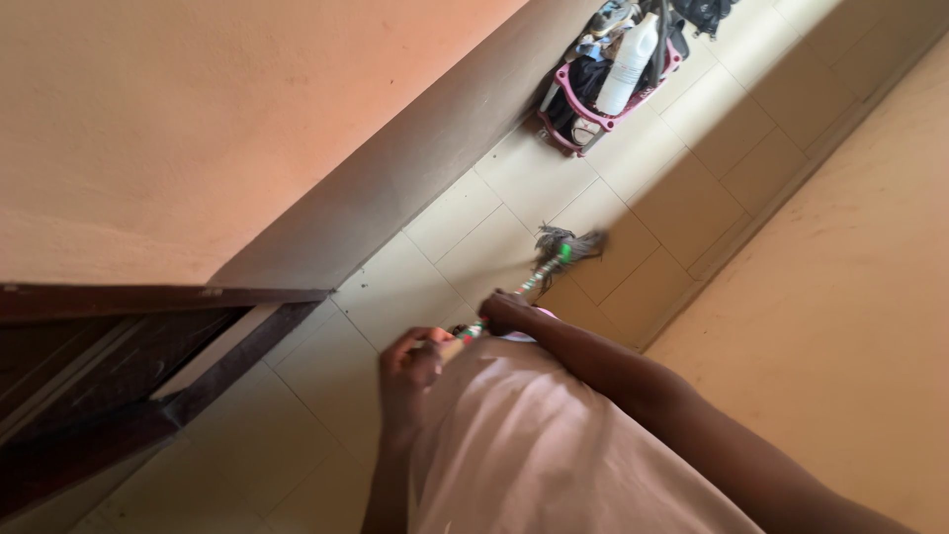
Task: Dusting the tiled floor of a hallway using a duster.
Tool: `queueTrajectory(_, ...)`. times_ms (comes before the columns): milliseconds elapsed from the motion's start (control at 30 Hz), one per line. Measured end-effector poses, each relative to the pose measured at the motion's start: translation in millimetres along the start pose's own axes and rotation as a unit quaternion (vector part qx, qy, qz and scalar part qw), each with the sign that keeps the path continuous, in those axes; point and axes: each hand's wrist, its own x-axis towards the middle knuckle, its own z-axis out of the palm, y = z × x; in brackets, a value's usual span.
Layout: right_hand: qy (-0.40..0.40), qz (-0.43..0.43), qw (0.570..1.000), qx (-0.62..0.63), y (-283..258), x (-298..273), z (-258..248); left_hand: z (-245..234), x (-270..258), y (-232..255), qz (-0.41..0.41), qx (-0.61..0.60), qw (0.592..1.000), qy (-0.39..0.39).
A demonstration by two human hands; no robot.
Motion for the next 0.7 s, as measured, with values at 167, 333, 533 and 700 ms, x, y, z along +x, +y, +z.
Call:
queueTrajectory(167, 0.016, -0.066, 0.994, 0.087, -70.9, 23.0, -41.7, -4.2, -40.0, 60.6, 0.069, 0.084, 0.989, 0.103)
queueTrajectory(333, 0.055, -0.209, 0.968, 0.126, -114.3, 43.7, -40.7, 9.8, -77.4, 83.8, 0.075, 0.194, 0.969, 0.131)
queueTrajectory(533, 0.014, -0.314, 0.939, 0.141, -116.1, 54.9, -45.5, 32.5, -77.8, 88.1, 0.118, 0.220, 0.967, 0.044)
queueTrajectory(700, -0.037, -0.340, 0.934, 0.107, -103.3, 39.6, -69.6, 51.8, -55.5, 112.6, 0.227, 0.267, 0.931, -0.104)
